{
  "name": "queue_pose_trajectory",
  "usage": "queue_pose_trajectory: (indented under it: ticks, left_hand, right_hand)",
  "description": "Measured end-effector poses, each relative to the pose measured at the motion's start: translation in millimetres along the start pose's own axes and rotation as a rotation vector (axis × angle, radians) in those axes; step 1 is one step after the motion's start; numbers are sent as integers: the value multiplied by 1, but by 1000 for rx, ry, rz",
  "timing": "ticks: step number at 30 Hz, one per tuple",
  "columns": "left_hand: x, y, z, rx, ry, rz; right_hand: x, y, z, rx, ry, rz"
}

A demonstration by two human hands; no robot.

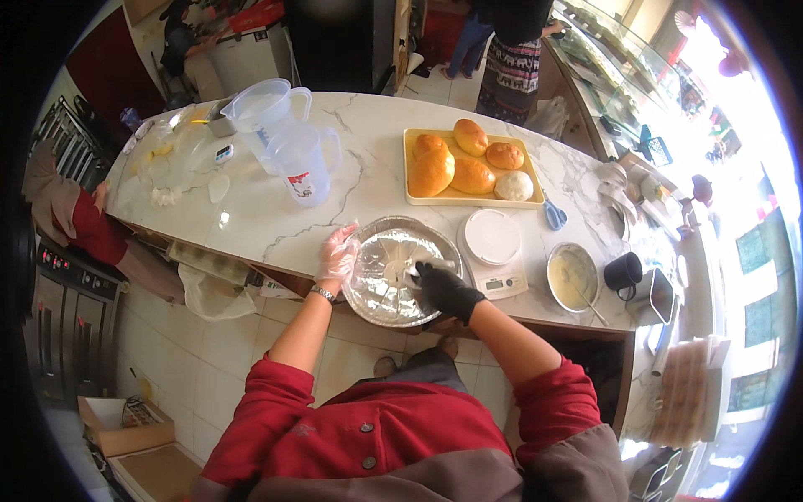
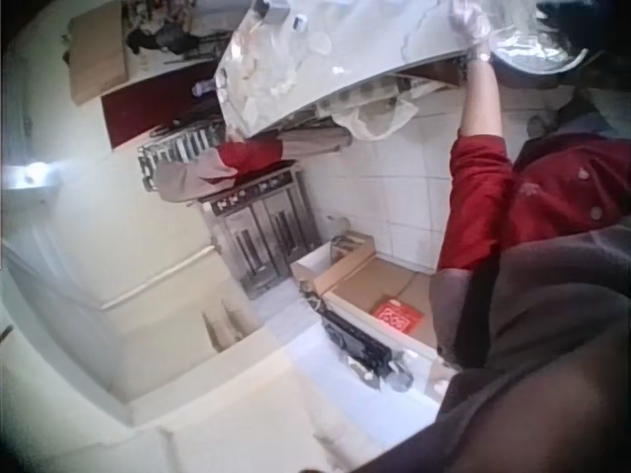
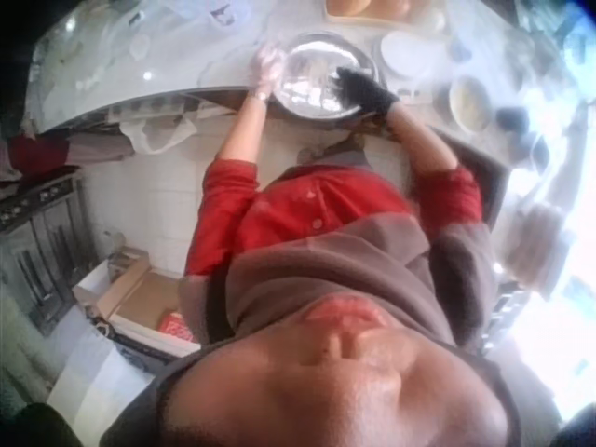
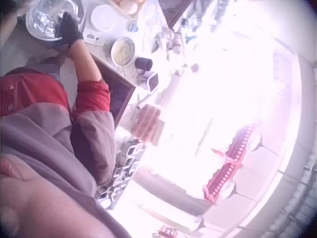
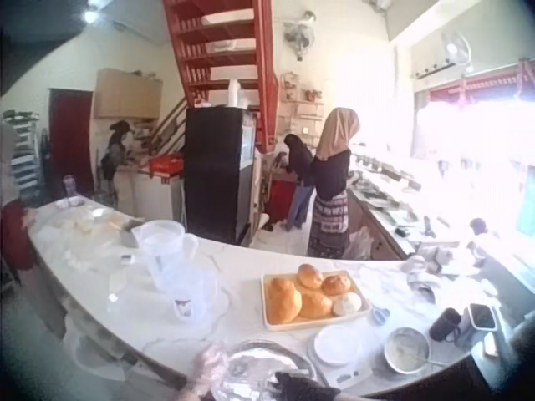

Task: The person applies a liquid from a bowl to a dough ball with a spoon and then rolls the dough in a container of toppings to coat it.

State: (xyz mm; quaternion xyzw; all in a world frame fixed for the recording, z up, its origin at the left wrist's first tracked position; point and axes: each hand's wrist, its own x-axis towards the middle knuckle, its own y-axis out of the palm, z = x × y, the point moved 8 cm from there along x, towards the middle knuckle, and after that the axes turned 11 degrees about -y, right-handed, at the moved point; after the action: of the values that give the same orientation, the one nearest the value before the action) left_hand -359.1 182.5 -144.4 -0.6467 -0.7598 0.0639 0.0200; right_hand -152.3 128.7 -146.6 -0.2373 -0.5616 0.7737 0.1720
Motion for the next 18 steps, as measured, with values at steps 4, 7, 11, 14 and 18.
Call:
queue_pose_trajectory:
  ticks: [4,7,11,14,18]
  left_hand:
    - [3,15,-8,146,-28,318]
    - [10,39,-12,520,-46,362]
    - [31,5,51,-120,171,472]
    - [21,50,17,226,214,527]
    - [13,16,4,582,2,348]
  right_hand:
    - [-3,-27,34,99,-15,112]
    - [0,-15,32,39,9,85]
    - [47,-60,102,-414,-361,-234]
    - [53,-42,60,-366,-281,-320]
    - [65,-55,60,-303,-229,-401]
